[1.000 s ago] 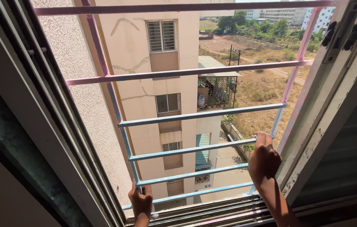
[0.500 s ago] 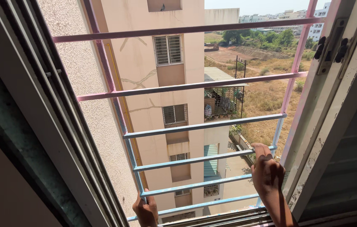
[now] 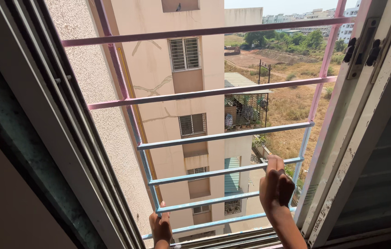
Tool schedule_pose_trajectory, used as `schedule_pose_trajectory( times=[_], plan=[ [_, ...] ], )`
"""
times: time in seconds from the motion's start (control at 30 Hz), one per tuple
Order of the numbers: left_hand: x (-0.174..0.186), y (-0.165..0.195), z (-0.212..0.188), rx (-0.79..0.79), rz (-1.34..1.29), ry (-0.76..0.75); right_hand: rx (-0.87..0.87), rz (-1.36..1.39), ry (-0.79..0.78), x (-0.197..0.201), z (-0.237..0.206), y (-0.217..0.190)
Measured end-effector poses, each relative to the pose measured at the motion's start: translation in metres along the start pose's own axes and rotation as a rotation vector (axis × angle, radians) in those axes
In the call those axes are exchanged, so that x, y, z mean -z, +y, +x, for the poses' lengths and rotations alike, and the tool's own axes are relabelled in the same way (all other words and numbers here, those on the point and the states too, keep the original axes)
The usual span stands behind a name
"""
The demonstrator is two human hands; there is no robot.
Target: The person wipes the horizontal bars of a window grille using a small white cloth. They move methodically from one bar to the next, cleaning each bar in sequence while standing at the window.
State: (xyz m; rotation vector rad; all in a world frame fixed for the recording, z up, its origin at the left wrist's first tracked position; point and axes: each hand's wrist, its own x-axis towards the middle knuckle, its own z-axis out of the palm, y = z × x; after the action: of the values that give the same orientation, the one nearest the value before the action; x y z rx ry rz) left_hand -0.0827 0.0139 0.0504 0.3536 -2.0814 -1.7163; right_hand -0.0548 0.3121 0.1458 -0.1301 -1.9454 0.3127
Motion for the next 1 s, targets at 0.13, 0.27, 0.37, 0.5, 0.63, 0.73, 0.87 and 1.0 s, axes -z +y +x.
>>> schedule_pose_trajectory(
  times=[0.13,0.27,0.37,0.5,0.63,0.73,0.87,1.0],
  plan=[
    [0.005,0.01,-0.005,-0.107,0.029,-0.041,0.215,0.165,-0.108,0.0,-0.001,-0.022],
    [0.005,0.01,-0.008,-0.232,0.119,0.004,0.003,0.008,-0.209,0.021,0.015,0.016],
    [0.002,0.003,-0.005,-0.775,0.287,0.191,-0.056,-0.019,-0.028,0.024,0.016,0.035],
    [0.002,-0.007,0.0,-0.544,0.486,0.076,0.073,0.067,-0.098,0.001,-0.006,0.009],
    [0.006,-0.01,-0.003,-0.935,0.471,0.134,0.238,0.154,-0.168,-0.004,-0.012,0.001],
    [0.008,-0.002,-0.01,-1.162,0.472,0.344,0.069,-0.002,-0.185,0.006,0.0,0.022],
    [0.009,0.014,-0.017,-0.497,0.269,0.167,-0.045,-0.043,-0.082,-0.001,0.002,0.027],
    [0.01,0.014,-0.014,-0.208,0.14,-0.005,0.112,0.01,-0.162,-0.015,-0.007,0.013]
  ],
)
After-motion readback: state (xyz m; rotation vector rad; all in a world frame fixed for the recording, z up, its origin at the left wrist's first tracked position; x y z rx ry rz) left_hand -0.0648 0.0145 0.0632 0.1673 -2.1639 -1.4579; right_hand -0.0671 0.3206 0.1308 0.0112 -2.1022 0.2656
